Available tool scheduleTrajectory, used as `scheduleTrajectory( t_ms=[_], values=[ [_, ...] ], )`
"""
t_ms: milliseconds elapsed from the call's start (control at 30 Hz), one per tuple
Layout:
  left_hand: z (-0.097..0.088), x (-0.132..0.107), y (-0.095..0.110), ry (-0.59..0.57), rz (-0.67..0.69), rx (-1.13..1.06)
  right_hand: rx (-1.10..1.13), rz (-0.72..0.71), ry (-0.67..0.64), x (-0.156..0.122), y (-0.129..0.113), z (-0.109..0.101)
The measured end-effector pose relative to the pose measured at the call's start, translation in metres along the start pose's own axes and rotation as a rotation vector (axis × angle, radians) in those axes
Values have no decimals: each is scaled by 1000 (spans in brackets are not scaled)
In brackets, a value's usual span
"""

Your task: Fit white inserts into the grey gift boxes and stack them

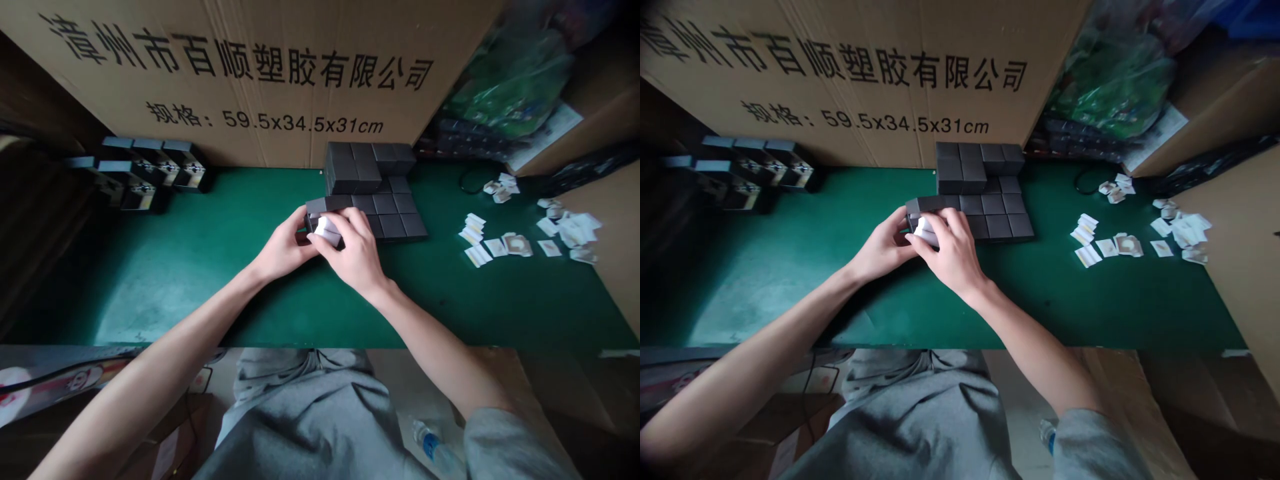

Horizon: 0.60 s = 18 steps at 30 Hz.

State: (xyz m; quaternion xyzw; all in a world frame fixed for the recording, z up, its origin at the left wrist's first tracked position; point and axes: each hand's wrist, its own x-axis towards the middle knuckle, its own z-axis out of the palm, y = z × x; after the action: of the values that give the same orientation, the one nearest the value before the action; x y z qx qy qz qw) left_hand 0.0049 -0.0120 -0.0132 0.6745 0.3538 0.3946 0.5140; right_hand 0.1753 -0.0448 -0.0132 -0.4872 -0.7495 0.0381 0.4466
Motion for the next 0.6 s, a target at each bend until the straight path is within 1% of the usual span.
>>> scheduleTrajectory(
  t_ms=[267,433,600],
  values=[
    [-1,-1,-2,-13,8,24,27,8,-31,1,0,-1],
    [0,0,0,-7,-13,36,45,-39,-19,2,0,-3],
    [-1,0,-2,-16,-25,-11,27,-96,8,3,-1,-4]
  ],
)
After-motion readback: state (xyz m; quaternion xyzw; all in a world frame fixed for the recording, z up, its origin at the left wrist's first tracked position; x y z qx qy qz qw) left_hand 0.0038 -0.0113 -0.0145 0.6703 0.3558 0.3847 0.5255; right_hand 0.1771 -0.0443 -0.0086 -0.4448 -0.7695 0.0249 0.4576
